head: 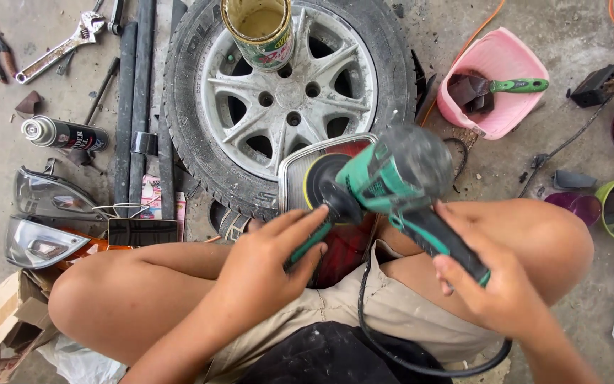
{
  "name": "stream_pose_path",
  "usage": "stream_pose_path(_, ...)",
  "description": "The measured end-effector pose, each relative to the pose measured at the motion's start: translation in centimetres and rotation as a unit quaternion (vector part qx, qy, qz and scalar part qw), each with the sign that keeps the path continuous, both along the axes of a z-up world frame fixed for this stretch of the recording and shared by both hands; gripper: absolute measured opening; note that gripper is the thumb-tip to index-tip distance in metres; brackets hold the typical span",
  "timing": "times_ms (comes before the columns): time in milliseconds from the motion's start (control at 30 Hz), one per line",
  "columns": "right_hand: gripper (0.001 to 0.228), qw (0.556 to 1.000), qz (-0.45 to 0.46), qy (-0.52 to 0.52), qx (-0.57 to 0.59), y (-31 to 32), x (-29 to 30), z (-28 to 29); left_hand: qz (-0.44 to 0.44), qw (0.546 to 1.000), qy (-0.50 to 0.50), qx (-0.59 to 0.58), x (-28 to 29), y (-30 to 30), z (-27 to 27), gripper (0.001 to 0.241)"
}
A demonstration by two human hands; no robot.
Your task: The person uses a green electric polisher to buff the surface of a red and clear car taillight. They hold the taillight steady with one hand while moving the polisher across the lens with the other, working on different sections throughout the clip.
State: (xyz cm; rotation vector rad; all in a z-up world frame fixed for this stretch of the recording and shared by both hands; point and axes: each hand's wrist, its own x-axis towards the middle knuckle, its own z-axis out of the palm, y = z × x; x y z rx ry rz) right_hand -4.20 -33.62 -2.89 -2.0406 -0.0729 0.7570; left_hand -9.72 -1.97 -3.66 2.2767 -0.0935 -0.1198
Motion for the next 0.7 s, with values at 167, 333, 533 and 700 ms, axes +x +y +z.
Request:
stream_pose_path(167,0.061,0.996,-0.011,-0.049,-0.078,-3.6,-5.7,-3.2,0.003,0.997,-0.062,0.039,-2.5,-1.8,-1.4,0.042)
stream_pose_path(333,0.068,0.994,-0.079,-0.076,-0.017,-6.6,-8.2,-4.6,-0.005,0.994,-0.095,0.049,-4.2,-3.7,-1.7,0.039)
stream_pose_path(533,0.067,0.994,-0.064,-0.083,-0.007,-5.7,-4.5,-2.8,0.037,0.994,-0.104,0.004,-2.0,-3.7,-1.7,0.037)
stream_pose_path(700,0.066,0.997,-0.023,-0.062,-0.033,-3.7,1.5,-0.6,0.053,0.997,-0.044,-0.02,1.6,-3.1,-1.4,0.037)
